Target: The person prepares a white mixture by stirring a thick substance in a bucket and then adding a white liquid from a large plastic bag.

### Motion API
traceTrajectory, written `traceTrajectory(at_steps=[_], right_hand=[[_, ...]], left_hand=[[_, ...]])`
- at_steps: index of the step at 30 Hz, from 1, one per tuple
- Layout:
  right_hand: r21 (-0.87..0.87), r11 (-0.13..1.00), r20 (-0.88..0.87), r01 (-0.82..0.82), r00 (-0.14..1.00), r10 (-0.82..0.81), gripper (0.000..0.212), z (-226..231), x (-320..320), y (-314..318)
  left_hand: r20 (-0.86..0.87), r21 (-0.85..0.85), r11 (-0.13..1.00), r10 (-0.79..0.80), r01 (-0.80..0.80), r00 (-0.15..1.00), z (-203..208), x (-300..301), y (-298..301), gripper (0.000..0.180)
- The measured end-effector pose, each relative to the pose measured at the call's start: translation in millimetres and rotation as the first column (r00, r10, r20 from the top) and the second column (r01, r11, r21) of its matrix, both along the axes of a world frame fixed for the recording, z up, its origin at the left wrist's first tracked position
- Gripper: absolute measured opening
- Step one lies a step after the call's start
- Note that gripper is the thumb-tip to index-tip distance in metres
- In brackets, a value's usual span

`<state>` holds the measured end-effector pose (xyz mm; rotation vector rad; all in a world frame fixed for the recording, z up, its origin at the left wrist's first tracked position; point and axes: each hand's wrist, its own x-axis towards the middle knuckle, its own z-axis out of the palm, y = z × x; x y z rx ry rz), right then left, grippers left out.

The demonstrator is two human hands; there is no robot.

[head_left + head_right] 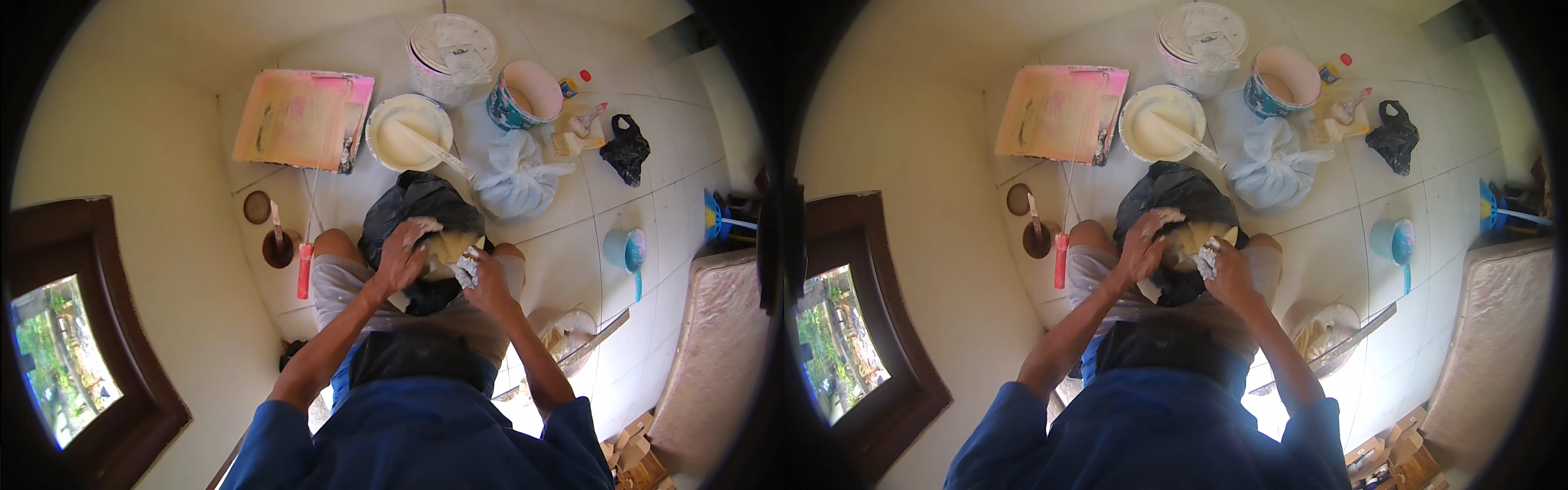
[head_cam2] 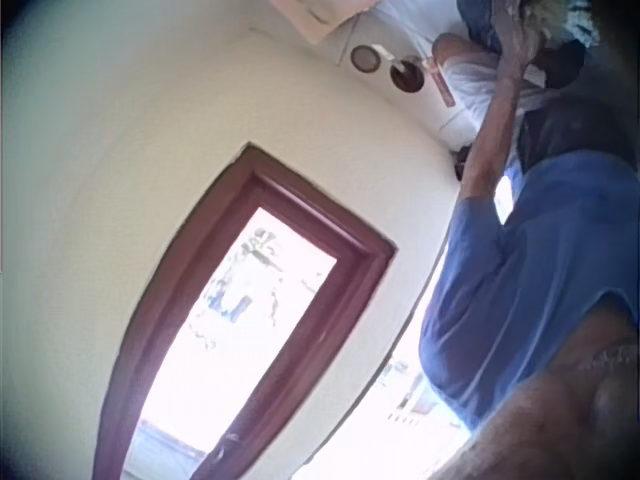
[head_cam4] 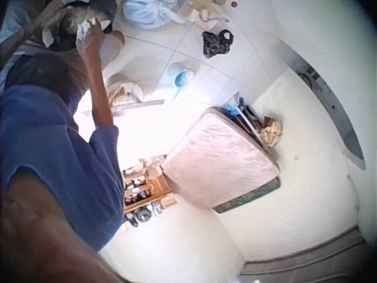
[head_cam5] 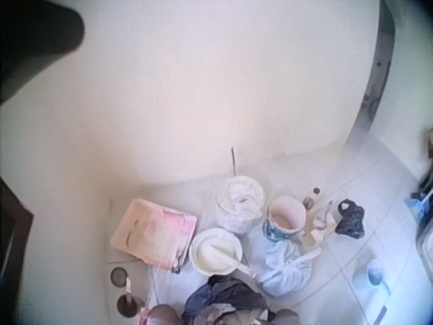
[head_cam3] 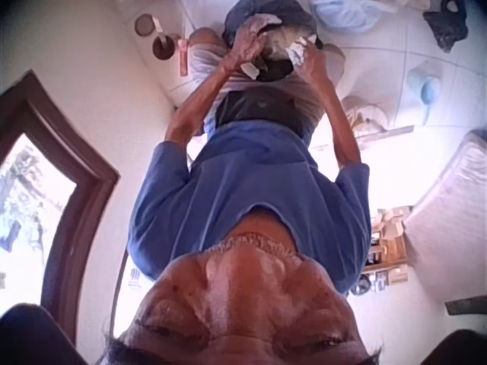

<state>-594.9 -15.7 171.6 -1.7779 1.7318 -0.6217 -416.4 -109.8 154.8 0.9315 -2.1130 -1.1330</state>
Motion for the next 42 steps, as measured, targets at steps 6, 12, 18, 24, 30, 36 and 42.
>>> traceTrajectory(at_steps=[6, 12, 18, 24, 30, 36, 42], right_hand=[[0.022, 0.997, 0.006, 0.077, 0.997, -0.077, 0.020, -1, -1, -7], [0.087, 0.985, 0.231, 0.151, 0.958, -0.167, 0.014, -15, 3, 4], [0.295, 0.941, 0.334, 0.165, 0.905, -0.263, 0.011, -21, -6, 3], [0.249, 0.931, 0.401, 0.267, 0.847, -0.350, 0.014, -15, -9, -3], [0.099, 0.931, 0.363, 0.352, 0.858, -0.363, 0.017, -28, -16, 10], [0.024, 0.941, 0.411, 0.336, 0.855, -0.316, 0.012, -47, -20, 12], [0.006, 0.921, 0.365, 0.390, 0.857, -0.365, 0.013, -52, -28, 1]], left_hand=[[0.359, -0.210, 0.977, 0.058, 0.020, 0.932, -90, 0, -31, 0.035], [0.669, -0.164, 0.970, 0.243, -0.179, 0.702, -156, 24, -42, 0.033], [0.280, -0.210, 0.914, 0.396, -0.347, 0.874, -85, -2, -38, 0.033], [-0.019, 0.011, 0.994, -0.108, 0.108, 0.994, -29, -18, 15, 0.031], [0.083, 0.094, 0.976, -0.204, 0.197, 0.975, -31, -27, 18, 0.019], [0.044, 0.090, 0.992, -0.089, 0.085, 0.995, -30, -31, 21, 0.024], [0.072, 0.147, 0.989, 0.012, -0.023, 0.997, -26, -32, 30, 0.020]])
